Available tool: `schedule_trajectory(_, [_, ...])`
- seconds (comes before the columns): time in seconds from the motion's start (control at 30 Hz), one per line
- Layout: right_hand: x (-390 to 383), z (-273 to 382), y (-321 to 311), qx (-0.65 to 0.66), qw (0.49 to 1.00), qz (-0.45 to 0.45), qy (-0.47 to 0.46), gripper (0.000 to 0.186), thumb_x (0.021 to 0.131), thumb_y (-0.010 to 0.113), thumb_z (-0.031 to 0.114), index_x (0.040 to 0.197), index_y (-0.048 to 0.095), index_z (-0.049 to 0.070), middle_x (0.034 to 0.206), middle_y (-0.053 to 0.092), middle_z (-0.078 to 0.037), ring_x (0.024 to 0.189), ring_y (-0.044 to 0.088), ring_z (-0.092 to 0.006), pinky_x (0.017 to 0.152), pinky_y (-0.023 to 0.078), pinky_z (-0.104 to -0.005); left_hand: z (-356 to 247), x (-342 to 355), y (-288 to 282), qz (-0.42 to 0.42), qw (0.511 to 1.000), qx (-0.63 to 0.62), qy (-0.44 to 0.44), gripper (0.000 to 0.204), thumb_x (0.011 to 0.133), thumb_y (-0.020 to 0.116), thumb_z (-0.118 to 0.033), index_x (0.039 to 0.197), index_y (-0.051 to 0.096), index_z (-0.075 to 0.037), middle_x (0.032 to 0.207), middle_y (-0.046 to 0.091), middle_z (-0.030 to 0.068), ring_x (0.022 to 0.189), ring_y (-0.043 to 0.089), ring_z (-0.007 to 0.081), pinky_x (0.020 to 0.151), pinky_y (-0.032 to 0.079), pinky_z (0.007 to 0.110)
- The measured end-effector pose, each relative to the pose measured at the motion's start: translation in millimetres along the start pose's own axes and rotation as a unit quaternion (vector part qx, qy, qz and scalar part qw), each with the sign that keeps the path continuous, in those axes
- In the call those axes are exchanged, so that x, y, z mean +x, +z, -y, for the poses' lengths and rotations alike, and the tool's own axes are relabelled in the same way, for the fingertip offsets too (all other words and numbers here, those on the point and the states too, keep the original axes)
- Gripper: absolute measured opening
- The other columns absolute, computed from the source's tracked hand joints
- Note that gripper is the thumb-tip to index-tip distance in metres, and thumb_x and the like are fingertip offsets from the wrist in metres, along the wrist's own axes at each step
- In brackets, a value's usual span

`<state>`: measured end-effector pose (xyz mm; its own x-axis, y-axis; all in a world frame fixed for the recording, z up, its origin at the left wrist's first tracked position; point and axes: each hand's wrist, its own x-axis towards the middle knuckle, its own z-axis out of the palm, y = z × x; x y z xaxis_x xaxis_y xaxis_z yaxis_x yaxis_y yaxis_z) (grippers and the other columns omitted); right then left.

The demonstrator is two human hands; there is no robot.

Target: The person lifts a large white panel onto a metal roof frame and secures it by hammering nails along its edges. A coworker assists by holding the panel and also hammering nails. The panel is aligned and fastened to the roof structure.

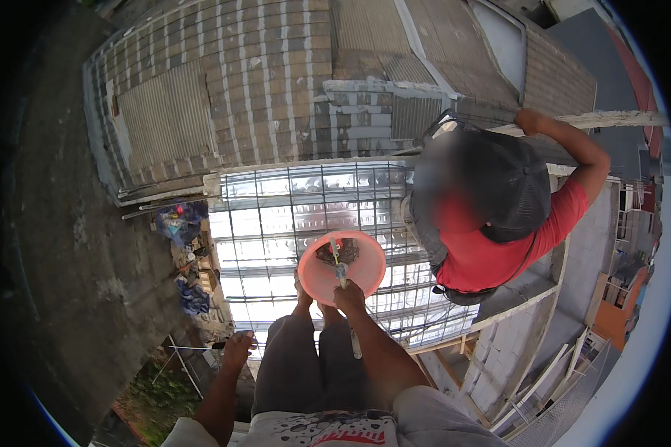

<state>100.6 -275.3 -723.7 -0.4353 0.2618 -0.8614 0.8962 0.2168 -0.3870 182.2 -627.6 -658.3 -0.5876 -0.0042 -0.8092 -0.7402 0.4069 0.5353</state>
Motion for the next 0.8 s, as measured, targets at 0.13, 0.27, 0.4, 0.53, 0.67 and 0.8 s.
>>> schedule_trajectory(0.13, [-9, -65, -48, -0.013, 0.996, 0.044, 0.074, 0.029, 0.087, 0.064, 0.020, 0.100, 0.062, -0.005, 0.075, 0.066, -0.014, 0.059, 0.066, -0.0227, 0.054, 0.052, -0.0359, -8, -33, 18, 0.079, 0.974, 0.179, -0.116, 0.041, 0.093, 0.062, -0.039, 0.109, 0.066, -0.002, 0.102, 0.069, 0.0196, 0.095, 0.066, 0.0315, 0.082, 0.052, 0.040])
schedule_trajectory(0.27, [-15, -119, -67, -0.148, 0.983, -0.013, 0.112, 0.039, 0.085, 0.058, 0.027, 0.111, 0.062, -0.001, 0.097, 0.070, -0.026, 0.093, 0.069, -0.0402, 0.086, 0.052, -0.0496, -42, -67, 31, 0.178, 0.929, 0.308, -0.108, 0.057, 0.086, 0.063, -0.055, 0.115, 0.066, -0.006, 0.110, 0.069, 0.0195, 0.104, 0.065, 0.0402, 0.090, 0.049, 0.048])
schedule_trajectory(0.4, [-19, -177, -108, -0.200, 0.974, -0.050, 0.092, 0.041, 0.084, 0.056, 0.026, 0.119, 0.063, 0.005, 0.111, 0.067, -0.028, 0.108, 0.064, -0.0435, 0.094, 0.050, -0.0503, -67, -73, 38, 0.149, 0.901, 0.397, -0.094, 0.060, 0.081, 0.071, -0.054, 0.111, 0.071, -0.002, 0.102, 0.072, 0.0207, 0.101, 0.068, 0.0353, 0.086, 0.052, 0.043])
schedule_trajectory(0.53, [-2, -224, -136, -0.189, 0.974, -0.048, 0.116, 0.037, 0.084, 0.058, 0.025, 0.114, 0.067, 0.005, 0.110, 0.068, -0.026, 0.106, 0.065, -0.0417, 0.091, 0.051, -0.0490, -90, -69, 18, 0.213, 0.901, 0.367, -0.089, 0.049, 0.084, 0.070, -0.051, 0.100, 0.070, -0.004, 0.099, 0.071, 0.0173, 0.094, 0.068, 0.0345, 0.083, 0.051, 0.044])
schedule_trajectory(0.67, [-3, -240, -138, -0.177, 0.979, -0.049, 0.091, 0.035, 0.086, 0.060, 0.028, 0.110, 0.067, 0.004, 0.104, 0.069, -0.026, 0.102, 0.066, -0.0426, 0.088, 0.052, -0.0498, -116, -83, -7, 0.272, 0.916, 0.228, -0.186, 0.047, 0.084, 0.071, -0.051, 0.097, 0.070, -0.005, 0.096, 0.071, 0.0146, 0.093, 0.067, 0.0297, 0.081, 0.051, 0.043])
schedule_trajectory(0.8, [-64, -215, -132, -0.146, 0.982, -0.110, 0.045, 0.033, 0.088, 0.061, 0.032, 0.101, 0.066, 0.003, 0.093, 0.070, -0.025, 0.095, 0.067, -0.0433, 0.082, 0.052, -0.0512, -136, -90, -11, 0.278, 0.893, 0.310, -0.170, 0.049, 0.083, 0.072, -0.053, 0.099, 0.071, -0.006, 0.094, 0.071, 0.0138, 0.091, 0.068, 0.0272, 0.080, 0.051, 0.040])
